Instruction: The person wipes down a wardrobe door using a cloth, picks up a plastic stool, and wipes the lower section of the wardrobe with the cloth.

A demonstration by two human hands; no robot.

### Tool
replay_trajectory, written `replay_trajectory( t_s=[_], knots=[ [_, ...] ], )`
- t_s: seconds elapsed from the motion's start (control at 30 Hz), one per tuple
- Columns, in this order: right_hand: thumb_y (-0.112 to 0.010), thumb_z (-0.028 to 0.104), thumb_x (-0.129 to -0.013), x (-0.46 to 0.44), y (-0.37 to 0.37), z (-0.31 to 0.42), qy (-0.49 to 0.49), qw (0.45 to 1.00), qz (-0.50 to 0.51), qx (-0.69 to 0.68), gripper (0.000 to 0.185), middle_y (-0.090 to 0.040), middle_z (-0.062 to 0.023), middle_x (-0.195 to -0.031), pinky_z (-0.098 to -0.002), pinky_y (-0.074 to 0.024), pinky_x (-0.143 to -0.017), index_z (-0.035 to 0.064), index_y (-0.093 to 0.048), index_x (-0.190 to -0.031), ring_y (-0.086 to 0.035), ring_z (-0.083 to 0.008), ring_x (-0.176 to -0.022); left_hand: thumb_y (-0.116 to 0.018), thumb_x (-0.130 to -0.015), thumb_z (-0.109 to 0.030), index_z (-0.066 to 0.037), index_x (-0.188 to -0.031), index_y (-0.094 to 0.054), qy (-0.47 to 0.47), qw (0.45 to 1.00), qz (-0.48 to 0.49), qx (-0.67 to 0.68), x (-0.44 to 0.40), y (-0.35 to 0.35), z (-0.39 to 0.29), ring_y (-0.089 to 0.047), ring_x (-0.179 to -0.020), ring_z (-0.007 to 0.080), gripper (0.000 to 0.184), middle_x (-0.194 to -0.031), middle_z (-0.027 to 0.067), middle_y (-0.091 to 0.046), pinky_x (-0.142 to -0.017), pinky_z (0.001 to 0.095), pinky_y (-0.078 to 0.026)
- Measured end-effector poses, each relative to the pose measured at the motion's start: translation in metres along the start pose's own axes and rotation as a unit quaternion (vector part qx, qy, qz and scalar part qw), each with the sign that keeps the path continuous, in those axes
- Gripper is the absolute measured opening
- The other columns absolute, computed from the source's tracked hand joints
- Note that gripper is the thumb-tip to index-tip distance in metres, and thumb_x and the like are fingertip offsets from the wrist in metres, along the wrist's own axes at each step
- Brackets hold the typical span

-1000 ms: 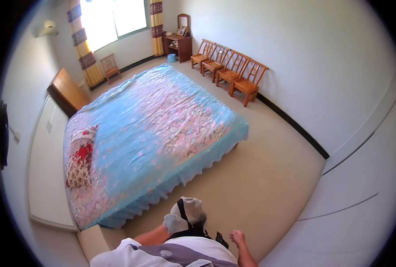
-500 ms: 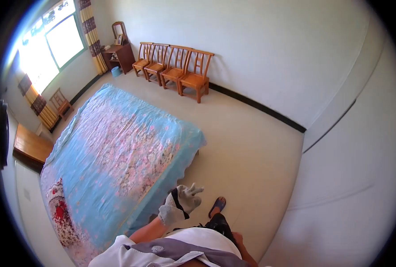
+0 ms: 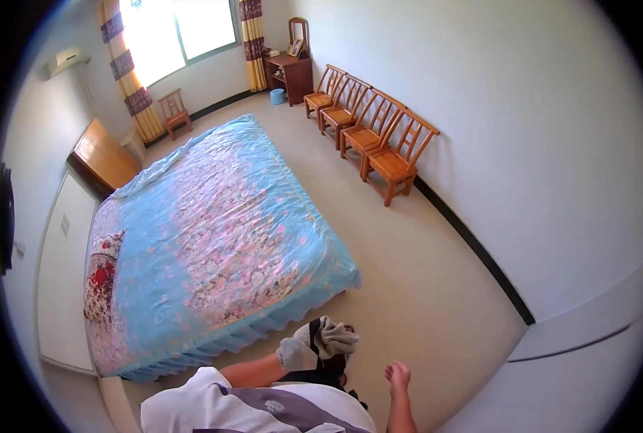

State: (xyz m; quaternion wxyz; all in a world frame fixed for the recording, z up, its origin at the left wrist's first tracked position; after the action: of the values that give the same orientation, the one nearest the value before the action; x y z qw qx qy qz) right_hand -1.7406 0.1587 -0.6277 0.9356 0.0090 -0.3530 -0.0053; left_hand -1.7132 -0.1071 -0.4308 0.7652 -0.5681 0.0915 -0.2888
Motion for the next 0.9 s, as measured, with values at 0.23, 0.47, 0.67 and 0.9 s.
replay_trajectory(
  t_s=[0.23, 0.47, 0.67, 0.9],
  knots=[
    [-0.048, 0.012, -0.087, -0.093, -0.083, 0.106, 0.032, 0.983, 0.182, -0.001, 0.023, -0.063, -0.0073, -0.085, -0.0293, -0.0513, -0.065, 0.0035, -0.057, -0.106, -0.062, -0.0179, -0.073, -0.050, -0.084, -0.013, -0.009, -0.064, -0.042, -0.266, 0.946, -0.178, -0.043, -0.073, 0.017, -0.107, -0.040, -0.057, 0.0164, 0.022, -0.060, 0.0043, -0.040, -0.050, 0.0249, -0.039],
    [-0.054, 0.014, -0.081, -0.203, 0.043, 0.112, -0.048, 0.971, 0.102, 0.209, 0.022, -0.064, -0.0122, -0.075, -0.0292, -0.0482, -0.051, 0.0035, -0.061, -0.099, -0.062, -0.0199, -0.061, -0.057, -0.085, -0.022, -0.008, -0.068, -0.048, -0.201, 0.978, -0.048, -0.014, -0.191, -0.034, -0.176, -0.043, -0.063, 0.0190, 0.023, -0.067, 0.0056, -0.047, -0.059, 0.0266, -0.041],
    [-0.053, 0.013, -0.080, -0.255, 0.089, 0.121, -0.085, 0.979, -0.004, 0.188, 0.017, -0.063, -0.0125, -0.072, -0.0304, -0.0471, -0.046, 0.0044, -0.062, -0.092, -0.061, -0.0199, -0.057, -0.057, -0.087, -0.024, -0.008, -0.076, -0.051, -0.242, 0.964, 0.086, -0.074, -0.238, -0.114, -0.223, -0.049, -0.070, 0.0216, 0.020, -0.075, 0.0069, -0.053, -0.065, 0.0298, -0.044],
    [-0.053, 0.012, -0.080, -0.355, -0.012, 0.202, 0.117, 0.788, 0.222, 0.563, 0.014, -0.063, -0.0123, -0.069, -0.0310, -0.0468, -0.044, 0.0041, -0.062, -0.087, -0.060, -0.0197, -0.054, -0.057, -0.082, -0.015, -0.006, -0.075, -0.051, -0.438, 0.837, -0.237, -0.225, -0.243, -0.149, -0.299, -0.051, -0.068, 0.0216, 0.013, -0.074, 0.0063, -0.053, -0.065, 0.0314, -0.042]
  ],
)
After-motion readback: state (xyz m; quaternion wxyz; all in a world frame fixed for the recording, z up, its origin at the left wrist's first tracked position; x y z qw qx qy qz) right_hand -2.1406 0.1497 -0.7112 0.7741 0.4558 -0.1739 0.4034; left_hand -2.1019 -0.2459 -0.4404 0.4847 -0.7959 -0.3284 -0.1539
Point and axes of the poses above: each hand's wrist, its own x-axis away from the middle knuckle, its own y-axis out of the back of the hand, z = x × y, the point moved 7 cm from there along -x, towards the middle knuckle
